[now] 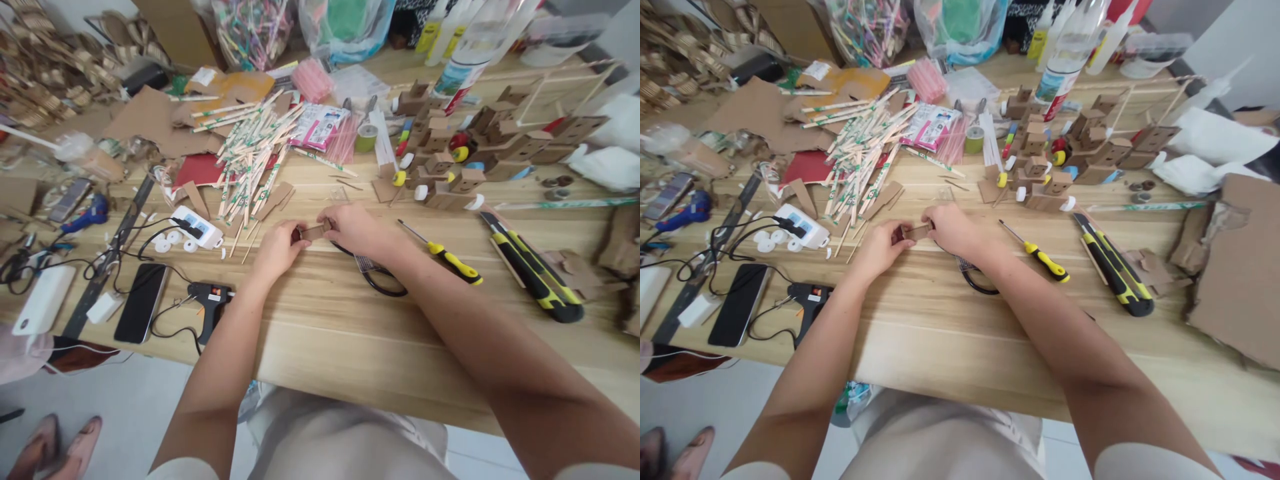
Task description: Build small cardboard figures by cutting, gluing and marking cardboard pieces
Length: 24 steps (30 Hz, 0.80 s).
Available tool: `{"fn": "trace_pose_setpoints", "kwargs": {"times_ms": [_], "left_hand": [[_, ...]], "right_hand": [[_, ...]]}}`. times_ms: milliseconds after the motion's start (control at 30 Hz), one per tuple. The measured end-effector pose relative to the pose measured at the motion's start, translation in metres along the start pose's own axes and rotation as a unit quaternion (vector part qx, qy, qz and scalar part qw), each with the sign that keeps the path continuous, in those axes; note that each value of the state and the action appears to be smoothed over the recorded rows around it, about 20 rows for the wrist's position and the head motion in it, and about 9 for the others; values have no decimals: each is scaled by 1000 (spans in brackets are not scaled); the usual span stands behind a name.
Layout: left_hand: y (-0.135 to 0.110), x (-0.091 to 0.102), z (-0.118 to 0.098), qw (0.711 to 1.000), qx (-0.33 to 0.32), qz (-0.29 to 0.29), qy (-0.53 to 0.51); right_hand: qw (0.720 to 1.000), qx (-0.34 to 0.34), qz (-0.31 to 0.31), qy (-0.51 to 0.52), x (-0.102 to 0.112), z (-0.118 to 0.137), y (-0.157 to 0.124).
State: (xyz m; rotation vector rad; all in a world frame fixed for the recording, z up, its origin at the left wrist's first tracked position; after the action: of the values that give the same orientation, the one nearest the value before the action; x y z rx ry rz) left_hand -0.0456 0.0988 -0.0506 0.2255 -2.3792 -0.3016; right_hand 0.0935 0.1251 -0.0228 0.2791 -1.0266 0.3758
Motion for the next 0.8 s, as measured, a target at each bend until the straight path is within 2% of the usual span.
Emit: {"fn": "trace_pose_setpoints", "kwargs": {"times_ms": [133, 233, 367, 533, 800], "left_hand": [[0, -2, 2, 1000, 8, 5, 2], [0, -2, 2, 1000, 8, 5, 0], [0, -1, 0, 1000, 9, 0, -6], [1, 4, 2, 997, 61, -1, -45], [1, 4, 8, 987, 123, 9, -101]], "right_hand": [[999, 19, -34, 16, 0, 0, 1], [999, 17, -23, 16, -2, -2, 0], [999, -1, -11, -40, -3, 3, -4], [997, 4, 3, -80, -5, 16, -9], [998, 27, -2, -65, -6, 9, -10]]}}
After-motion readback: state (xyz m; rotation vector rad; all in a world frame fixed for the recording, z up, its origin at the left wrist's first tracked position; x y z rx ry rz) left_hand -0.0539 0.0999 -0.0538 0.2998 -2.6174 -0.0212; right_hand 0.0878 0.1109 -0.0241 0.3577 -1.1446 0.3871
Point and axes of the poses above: each hand's wrist, its own y-axis towards the middle knuckle, its own x-axis out of the back of the hand, z = x × y, the point moved 8 cm from there along y, towards the middle knuckle, and after that the axes turned 15 degrees about -z, right-handed, at the moved point
